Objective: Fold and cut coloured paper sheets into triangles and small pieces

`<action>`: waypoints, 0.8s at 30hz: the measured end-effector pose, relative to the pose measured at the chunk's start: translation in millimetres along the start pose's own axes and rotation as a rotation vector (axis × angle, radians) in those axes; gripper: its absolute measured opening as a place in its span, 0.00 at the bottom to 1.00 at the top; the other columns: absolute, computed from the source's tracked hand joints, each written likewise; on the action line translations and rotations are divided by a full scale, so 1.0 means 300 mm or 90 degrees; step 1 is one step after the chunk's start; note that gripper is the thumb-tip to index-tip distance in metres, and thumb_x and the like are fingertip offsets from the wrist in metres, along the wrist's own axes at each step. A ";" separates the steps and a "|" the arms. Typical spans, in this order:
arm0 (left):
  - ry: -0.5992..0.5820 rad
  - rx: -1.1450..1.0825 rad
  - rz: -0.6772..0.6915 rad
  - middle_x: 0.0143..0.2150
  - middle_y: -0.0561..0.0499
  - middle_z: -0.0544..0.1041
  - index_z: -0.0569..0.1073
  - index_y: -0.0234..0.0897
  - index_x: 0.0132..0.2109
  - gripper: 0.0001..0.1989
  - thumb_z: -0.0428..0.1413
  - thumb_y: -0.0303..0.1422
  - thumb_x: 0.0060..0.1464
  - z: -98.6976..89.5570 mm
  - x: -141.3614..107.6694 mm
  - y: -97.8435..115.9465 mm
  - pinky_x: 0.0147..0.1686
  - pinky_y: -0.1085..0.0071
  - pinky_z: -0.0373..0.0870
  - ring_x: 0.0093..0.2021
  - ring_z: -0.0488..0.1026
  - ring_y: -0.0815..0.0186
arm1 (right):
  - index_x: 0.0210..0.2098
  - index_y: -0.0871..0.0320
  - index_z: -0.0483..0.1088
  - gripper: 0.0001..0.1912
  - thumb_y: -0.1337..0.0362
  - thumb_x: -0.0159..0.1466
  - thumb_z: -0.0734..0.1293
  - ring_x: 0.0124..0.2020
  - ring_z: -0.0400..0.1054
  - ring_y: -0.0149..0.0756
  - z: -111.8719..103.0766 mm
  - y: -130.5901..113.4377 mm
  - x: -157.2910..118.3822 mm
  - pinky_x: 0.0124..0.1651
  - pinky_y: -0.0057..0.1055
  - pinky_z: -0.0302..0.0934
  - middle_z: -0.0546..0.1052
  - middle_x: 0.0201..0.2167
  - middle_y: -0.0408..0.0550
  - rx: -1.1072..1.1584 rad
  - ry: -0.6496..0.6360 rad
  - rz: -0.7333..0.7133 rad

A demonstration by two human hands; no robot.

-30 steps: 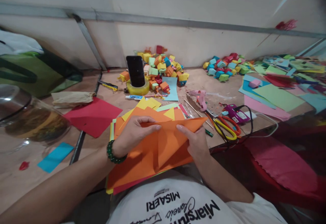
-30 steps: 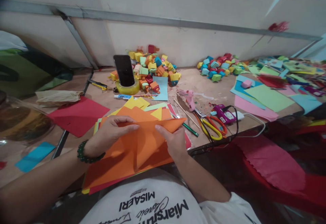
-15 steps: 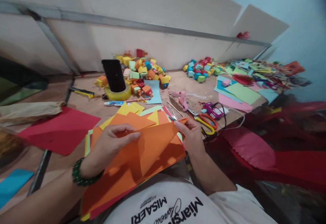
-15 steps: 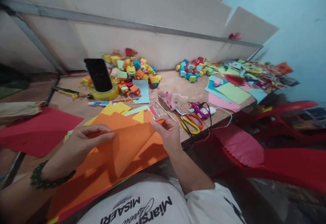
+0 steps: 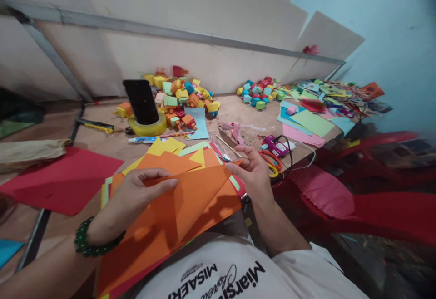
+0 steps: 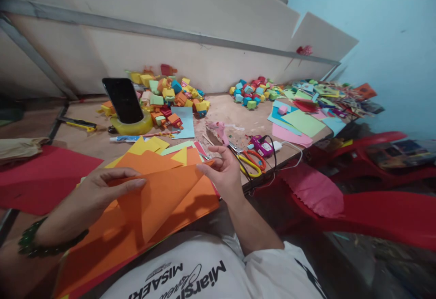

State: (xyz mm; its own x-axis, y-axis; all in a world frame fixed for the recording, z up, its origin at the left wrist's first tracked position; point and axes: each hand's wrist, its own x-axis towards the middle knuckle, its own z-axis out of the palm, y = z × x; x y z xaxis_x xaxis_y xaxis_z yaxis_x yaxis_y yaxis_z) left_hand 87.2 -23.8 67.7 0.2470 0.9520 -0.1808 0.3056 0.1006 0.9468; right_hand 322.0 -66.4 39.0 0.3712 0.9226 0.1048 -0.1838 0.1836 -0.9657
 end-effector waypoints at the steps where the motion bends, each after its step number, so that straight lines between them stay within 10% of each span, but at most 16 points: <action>1: -0.001 0.001 -0.003 0.24 0.50 0.78 0.77 0.39 0.22 0.20 0.68 0.51 0.28 -0.003 0.000 0.000 0.26 0.74 0.69 0.26 0.72 0.64 | 0.40 0.55 0.69 0.24 0.62 0.46 0.78 0.22 0.71 0.28 0.002 -0.003 -0.003 0.30 0.24 0.66 0.77 0.21 0.35 -0.005 0.003 -0.005; 24: -0.049 0.087 0.032 0.25 0.49 0.79 0.80 0.41 0.23 0.19 0.65 0.52 0.34 -0.043 0.027 -0.030 0.24 0.74 0.67 0.27 0.72 0.63 | 0.42 0.54 0.70 0.27 0.60 0.44 0.79 0.23 0.72 0.32 -0.025 -0.029 -0.023 0.29 0.28 0.66 0.77 0.21 0.38 -0.158 0.038 -0.082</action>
State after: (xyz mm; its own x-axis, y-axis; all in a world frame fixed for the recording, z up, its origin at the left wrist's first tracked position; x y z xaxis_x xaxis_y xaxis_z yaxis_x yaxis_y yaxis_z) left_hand 74.8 -13.2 61.2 0.3327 0.9296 -0.1583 0.4115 0.0079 0.9114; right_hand 327.9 -77.0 45.0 0.4310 0.8743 0.2235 0.0938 0.2029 -0.9747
